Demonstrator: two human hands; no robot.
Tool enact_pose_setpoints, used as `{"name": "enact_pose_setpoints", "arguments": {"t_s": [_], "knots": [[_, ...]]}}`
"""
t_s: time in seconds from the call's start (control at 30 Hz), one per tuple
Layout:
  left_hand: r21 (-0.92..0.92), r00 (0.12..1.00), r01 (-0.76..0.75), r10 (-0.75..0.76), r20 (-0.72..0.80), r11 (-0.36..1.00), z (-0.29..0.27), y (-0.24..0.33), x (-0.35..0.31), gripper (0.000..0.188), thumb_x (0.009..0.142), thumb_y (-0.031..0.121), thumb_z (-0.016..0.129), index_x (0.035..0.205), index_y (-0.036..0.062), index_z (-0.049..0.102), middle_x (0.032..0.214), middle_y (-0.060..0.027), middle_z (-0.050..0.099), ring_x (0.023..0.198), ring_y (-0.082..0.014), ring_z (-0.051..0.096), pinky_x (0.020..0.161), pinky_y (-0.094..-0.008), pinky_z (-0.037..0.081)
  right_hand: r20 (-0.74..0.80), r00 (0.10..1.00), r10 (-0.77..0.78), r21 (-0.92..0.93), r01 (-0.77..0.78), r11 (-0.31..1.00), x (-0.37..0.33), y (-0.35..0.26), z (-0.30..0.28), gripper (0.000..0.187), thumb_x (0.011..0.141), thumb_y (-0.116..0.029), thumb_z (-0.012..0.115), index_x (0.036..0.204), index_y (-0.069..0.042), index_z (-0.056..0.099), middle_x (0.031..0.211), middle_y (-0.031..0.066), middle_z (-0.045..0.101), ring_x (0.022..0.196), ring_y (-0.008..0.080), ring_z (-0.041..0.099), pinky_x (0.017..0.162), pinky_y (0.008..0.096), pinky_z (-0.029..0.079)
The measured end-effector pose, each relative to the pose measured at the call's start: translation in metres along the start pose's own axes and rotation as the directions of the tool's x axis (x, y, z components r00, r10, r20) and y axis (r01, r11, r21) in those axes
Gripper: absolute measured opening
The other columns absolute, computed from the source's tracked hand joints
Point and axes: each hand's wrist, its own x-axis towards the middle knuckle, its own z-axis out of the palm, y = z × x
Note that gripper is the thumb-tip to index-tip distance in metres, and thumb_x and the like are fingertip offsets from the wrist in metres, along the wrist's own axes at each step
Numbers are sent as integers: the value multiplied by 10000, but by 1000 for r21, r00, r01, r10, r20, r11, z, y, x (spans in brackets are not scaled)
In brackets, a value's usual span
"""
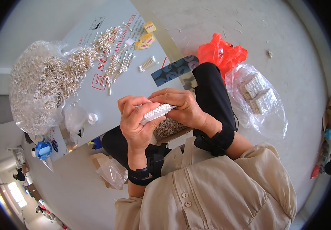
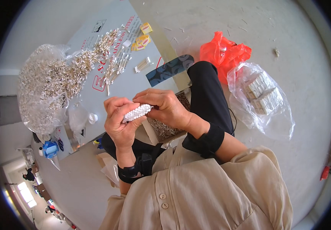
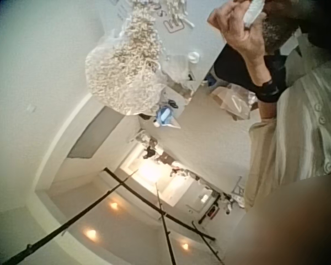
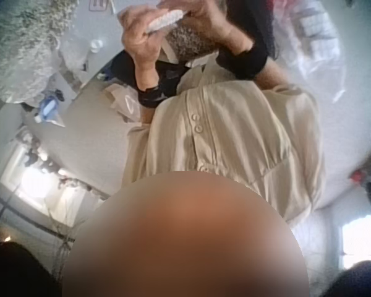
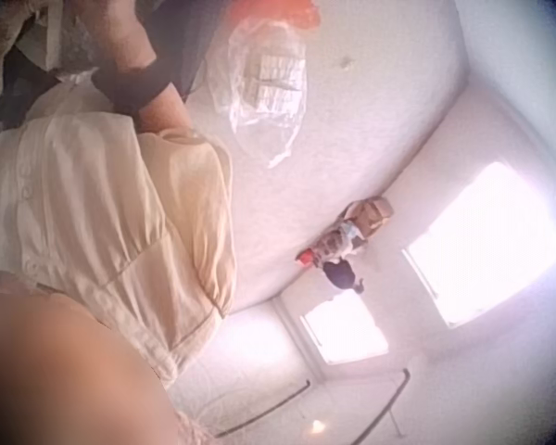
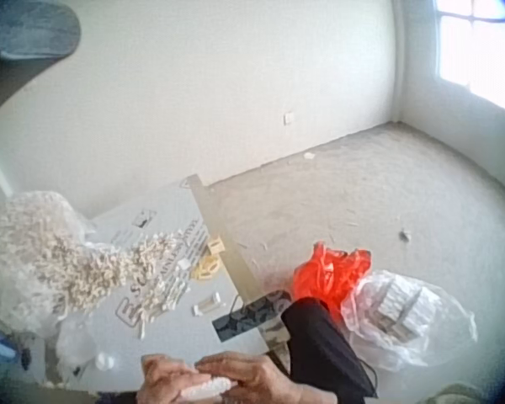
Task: Packaging wooden sticks into small plastic bags and sealing them.
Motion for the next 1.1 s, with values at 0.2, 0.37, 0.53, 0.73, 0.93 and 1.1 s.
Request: {"name": "enact_pose_setpoints", "arguments": {"t_s": [0.2,0.37,0.53,0.73,0.93,1.1], "knots": [[-73,999,8,-5,45,997,1,2,2,336,594,197,858,890,96,737,916,3,609,927,-235,511,776,-340,461,67,998,-4,9,4,1000,-2,1,-1,356,678,56,714,1029,26,659,1052,156,664,913,324,665,780,350,540],[2,993,-95,94,77,996,-4,2,2,327,606,212,853,887,96,734,973,-3,623,940,-246,513,785,-343,460,81,993,-89,-30,92,995,-3,0,-1,313,715,1,733,1020,14,666,1039,165,671,927,322,676,775,347,546],[-103,995,-70,77,61,992,-5,4,5,518,569,175,878,1047,90,696,1086,-38,625,1035,-229,519,847,-342,453,16,988,-154,-110,154,982,1,-7,-6,356,695,18,723,1045,0,663,1065,159,657,906,324,674,774,347,552],[-832,787,486,-548,282,270,-17,-13,-17,631,848,438,658,1220,-59,546,1173,-113,617,1112,-200,572,890,-303,454,3,917,-398,-449,357,819,2,-15,-14,379,714,28,675,1085,-46,660,1121,155,578,827,260,663,695,337,578],[-770,808,423,-584,83,477,6,25,-4,277,839,87,732,1060,-52,636,1049,-70,635,896,-117,605,830,-257,486,-110,946,-304,-339,252,906,-7,-12,-14,452,727,78,658,1168,-9,615,1211,176,520,921,256,657,802,327,558],[-439,914,328,-398,-75,836,5,28,-4,306,737,37,797,1017,-14,685,1014,-46,619,863,-117,601,782,-258,499,176,975,138,330,-191,925,-6,-20,-25,527,822,-1,696,1316,2,510,1271,126,570,1107,188,583,1002,344,429]]}}
